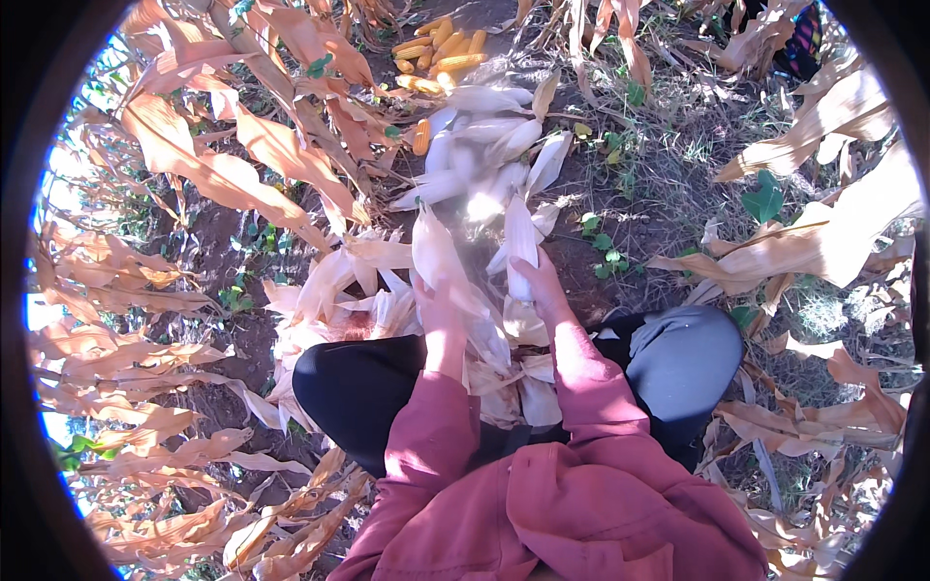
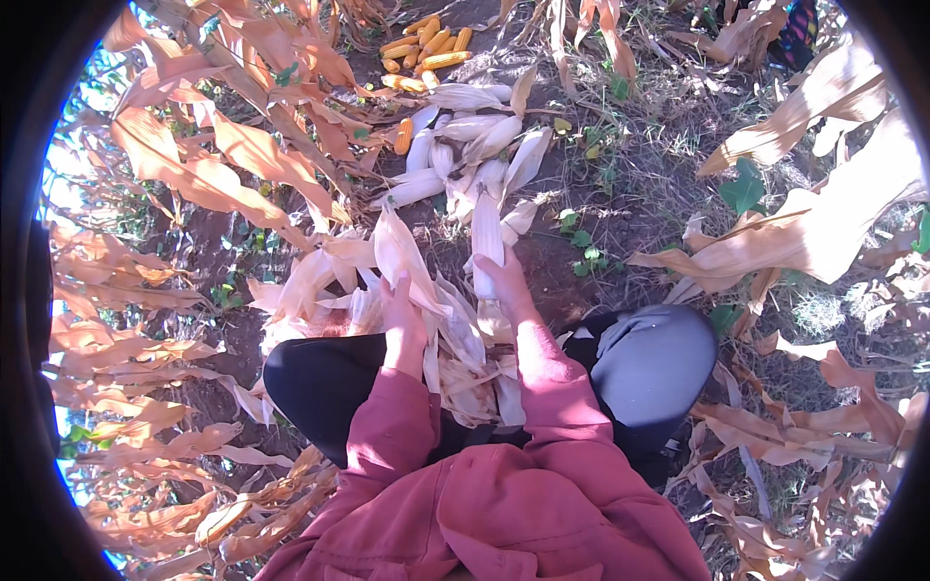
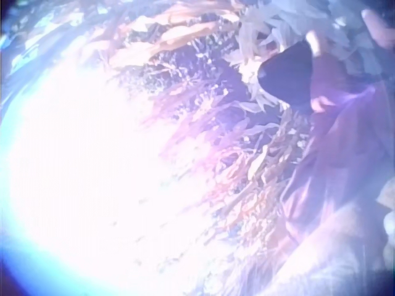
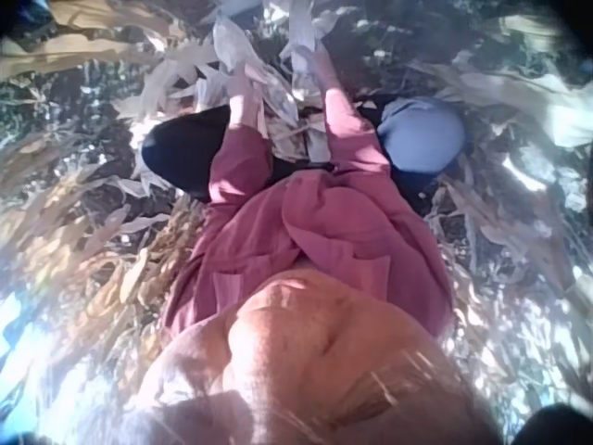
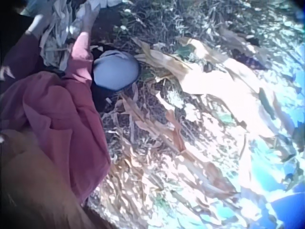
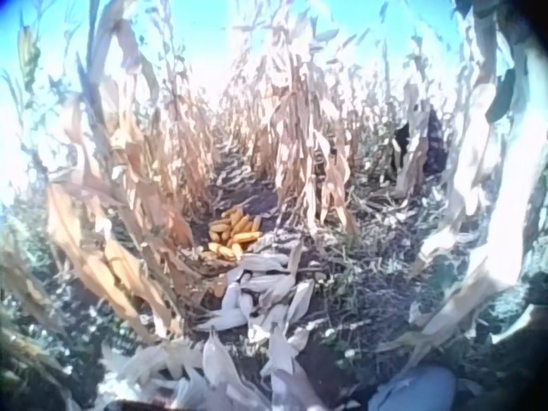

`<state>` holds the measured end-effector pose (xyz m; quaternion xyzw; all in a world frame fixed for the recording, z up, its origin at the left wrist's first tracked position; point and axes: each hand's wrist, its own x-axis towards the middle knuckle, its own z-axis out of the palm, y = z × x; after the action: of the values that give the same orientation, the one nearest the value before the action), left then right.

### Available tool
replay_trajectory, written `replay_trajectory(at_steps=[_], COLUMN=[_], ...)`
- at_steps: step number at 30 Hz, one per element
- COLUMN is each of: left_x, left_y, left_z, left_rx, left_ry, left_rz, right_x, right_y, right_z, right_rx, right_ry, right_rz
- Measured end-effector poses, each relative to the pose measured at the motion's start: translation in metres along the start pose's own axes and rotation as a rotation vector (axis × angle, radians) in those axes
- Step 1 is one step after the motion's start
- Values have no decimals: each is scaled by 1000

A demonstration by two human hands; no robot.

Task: The person sits in a cornfield and shucks corn cobs by hand, peeling back the husks and silk to reveal the kernels. The shucked cobs are placed in a pile nearby.

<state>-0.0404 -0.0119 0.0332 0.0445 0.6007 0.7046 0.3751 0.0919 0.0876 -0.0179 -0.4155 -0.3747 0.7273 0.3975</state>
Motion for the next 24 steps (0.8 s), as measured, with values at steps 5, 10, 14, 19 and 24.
replay_trajectory(at_steps=[5, 10, 14, 19, 24], left_x=[-11, 10, -2, 11, 0], left_y=[29, 12, 24, 16, 54], left_z=[6, -9, 4, -6, -7], left_rx=[151, -237, -540, -587, -577], left_ry=[20, -400, -248, -101, -127], left_rz=[140, -48, -128, -7, -74], right_x=[-18, -55, -48, -58, -69], right_y=[-49, -75, -56, -43, -65], right_z=[24, 51, 55, 61, 36], right_rx=[156, 145, -151, -445, -258], right_ry=[-436, -797, -659, -526, -654], right_rz=[18, 346, 340, 222, 423])
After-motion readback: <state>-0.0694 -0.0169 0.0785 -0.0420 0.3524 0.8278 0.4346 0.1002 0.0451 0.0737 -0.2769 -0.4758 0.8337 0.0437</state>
